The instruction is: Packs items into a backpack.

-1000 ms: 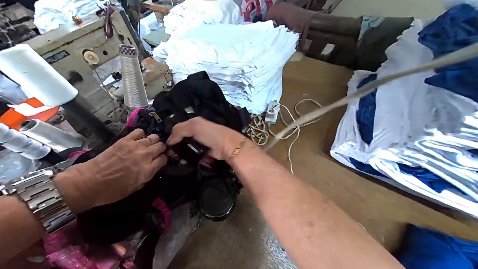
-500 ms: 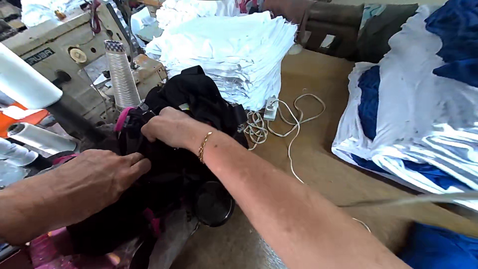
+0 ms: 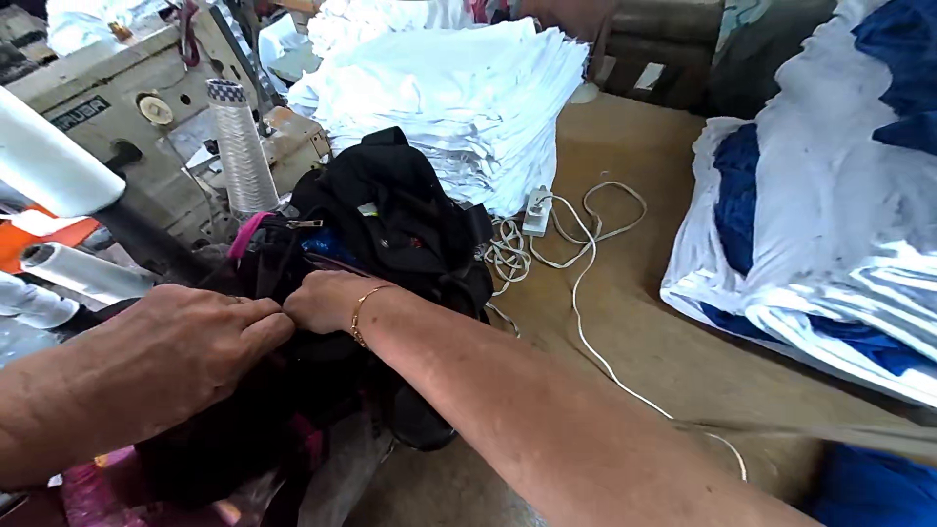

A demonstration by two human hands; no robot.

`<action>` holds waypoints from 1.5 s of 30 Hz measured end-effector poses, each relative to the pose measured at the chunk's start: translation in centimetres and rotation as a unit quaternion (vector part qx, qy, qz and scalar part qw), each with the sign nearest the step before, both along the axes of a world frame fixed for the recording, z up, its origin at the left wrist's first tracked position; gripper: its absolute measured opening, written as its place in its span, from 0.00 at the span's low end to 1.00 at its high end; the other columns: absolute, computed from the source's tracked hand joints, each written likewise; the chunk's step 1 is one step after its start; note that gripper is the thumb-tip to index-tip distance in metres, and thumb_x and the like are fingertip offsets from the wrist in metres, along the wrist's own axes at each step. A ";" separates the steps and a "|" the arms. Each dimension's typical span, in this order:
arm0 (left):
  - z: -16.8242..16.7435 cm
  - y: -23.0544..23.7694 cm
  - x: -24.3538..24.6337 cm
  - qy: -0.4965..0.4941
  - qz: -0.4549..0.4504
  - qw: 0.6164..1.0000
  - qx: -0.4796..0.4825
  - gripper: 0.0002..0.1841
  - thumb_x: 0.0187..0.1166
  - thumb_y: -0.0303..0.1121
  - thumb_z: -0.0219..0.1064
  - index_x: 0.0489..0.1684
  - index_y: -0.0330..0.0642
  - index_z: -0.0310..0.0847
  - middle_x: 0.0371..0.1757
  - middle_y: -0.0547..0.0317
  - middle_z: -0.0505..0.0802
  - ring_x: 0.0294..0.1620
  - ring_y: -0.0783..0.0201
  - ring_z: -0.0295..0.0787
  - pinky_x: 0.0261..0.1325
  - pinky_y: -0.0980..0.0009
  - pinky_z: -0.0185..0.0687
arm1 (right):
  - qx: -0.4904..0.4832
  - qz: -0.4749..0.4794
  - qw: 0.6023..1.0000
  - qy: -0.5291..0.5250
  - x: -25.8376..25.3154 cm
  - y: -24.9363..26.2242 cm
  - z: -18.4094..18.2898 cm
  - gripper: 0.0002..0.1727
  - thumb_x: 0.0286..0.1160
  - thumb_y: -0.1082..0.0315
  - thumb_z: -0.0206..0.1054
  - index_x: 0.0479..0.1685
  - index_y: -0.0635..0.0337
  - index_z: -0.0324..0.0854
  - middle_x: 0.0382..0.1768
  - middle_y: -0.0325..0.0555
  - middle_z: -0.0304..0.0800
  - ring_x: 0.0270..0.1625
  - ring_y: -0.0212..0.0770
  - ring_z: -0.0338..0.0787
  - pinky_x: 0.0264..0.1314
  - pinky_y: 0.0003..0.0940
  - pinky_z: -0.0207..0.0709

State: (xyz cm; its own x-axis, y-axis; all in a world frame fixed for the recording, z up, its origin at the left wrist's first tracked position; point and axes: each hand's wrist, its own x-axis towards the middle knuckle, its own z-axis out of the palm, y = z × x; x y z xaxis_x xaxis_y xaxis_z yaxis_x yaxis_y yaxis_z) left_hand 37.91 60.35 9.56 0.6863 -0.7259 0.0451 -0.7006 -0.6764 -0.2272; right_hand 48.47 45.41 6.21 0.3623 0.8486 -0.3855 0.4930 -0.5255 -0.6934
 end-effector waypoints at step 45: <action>3.6 5.0 11.3 0.074 0.093 0.993 -0.007 0.13 0.82 0.26 0.56 0.42 0.30 0.88 0.36 0.39 0.87 0.36 0.35 0.88 0.38 0.32 0.78 | 0.188 0.011 0.876 -0.445 3.3 -1.2 1.6 0.12 0.79 0.76 0.62 0.47 0.59 0.92 0.46 0.53 0.93 0.53 0.54 0.92 0.49 0.48 0.82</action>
